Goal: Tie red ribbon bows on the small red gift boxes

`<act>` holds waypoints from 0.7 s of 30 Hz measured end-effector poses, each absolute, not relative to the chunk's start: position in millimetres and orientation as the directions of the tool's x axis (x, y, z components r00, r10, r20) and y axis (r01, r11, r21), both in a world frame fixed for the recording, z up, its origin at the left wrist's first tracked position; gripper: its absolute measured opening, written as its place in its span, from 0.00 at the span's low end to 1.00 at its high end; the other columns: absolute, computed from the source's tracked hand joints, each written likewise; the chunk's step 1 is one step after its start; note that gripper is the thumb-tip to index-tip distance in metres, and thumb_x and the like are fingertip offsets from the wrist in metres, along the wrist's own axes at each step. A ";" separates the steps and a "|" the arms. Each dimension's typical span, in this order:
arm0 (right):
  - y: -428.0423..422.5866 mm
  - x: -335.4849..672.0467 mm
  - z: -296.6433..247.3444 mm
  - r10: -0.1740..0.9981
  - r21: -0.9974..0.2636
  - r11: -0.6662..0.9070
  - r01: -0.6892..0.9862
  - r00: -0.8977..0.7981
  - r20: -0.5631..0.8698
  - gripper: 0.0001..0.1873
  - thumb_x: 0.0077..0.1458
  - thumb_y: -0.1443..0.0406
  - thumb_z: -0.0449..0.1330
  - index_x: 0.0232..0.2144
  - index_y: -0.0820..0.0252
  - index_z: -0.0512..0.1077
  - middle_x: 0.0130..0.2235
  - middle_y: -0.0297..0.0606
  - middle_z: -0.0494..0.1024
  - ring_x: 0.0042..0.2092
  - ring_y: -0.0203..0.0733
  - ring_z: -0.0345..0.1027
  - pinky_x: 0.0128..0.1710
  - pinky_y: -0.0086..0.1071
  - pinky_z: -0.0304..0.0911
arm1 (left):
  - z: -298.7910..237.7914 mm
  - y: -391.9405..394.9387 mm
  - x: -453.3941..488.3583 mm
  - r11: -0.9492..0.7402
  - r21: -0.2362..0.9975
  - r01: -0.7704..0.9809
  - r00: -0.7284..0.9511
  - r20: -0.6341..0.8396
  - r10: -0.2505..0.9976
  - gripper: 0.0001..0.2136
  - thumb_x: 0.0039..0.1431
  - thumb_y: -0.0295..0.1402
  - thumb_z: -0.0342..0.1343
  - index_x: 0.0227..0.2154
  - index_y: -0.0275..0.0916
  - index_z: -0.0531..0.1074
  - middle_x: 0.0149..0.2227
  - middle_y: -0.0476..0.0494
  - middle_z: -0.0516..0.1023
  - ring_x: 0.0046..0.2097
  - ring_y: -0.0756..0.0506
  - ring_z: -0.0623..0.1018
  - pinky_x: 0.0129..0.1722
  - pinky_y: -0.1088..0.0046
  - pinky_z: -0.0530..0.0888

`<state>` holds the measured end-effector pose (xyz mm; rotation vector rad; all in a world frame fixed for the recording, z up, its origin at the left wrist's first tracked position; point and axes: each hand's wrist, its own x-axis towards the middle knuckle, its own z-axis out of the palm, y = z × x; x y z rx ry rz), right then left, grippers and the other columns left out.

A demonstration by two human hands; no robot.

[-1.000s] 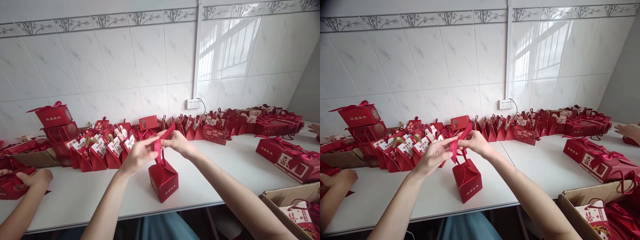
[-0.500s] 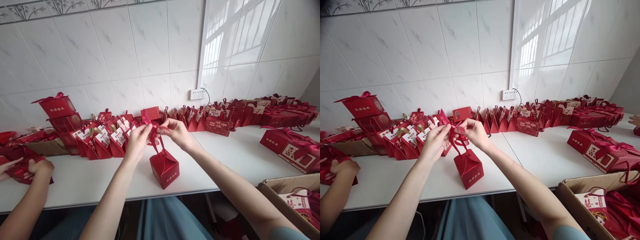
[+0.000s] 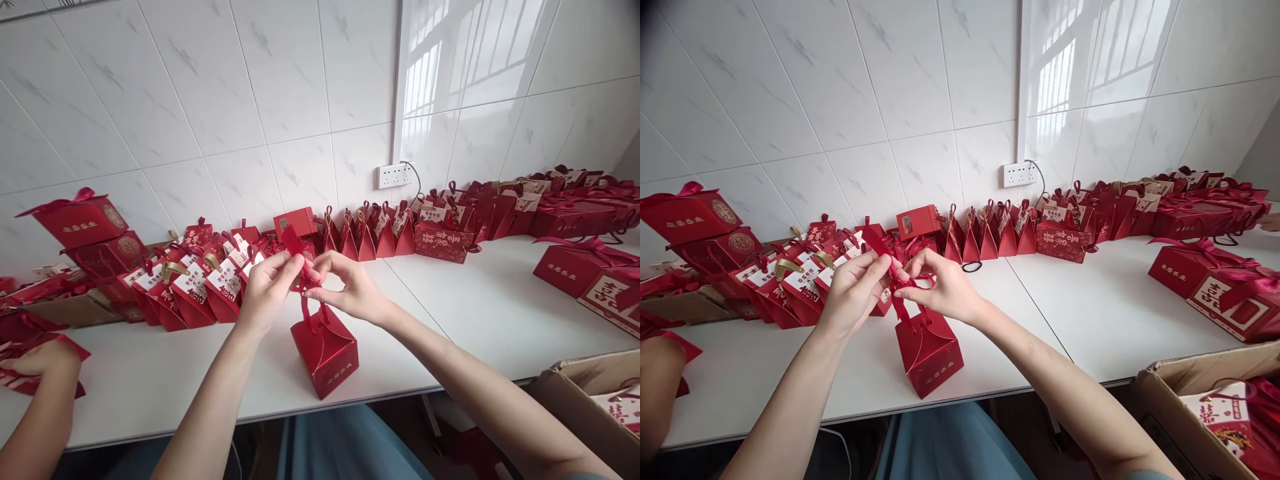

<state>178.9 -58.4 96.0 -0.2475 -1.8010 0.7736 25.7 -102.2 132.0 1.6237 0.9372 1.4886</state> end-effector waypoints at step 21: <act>-79.2 180.5 90.6 0.722 -0.841 0.256 -0.477 -0.484 0.495 0.16 0.47 0.67 0.67 0.42 0.55 0.75 0.38 0.34 0.79 0.41 0.39 0.74 0.40 0.34 0.73 | 116.4 -117.6 21.1 -0.738 0.591 0.325 0.100 0.755 0.649 0.10 0.62 0.32 0.51 0.30 0.39 0.77 0.30 0.46 0.81 0.36 0.47 0.80 0.35 0.73 0.76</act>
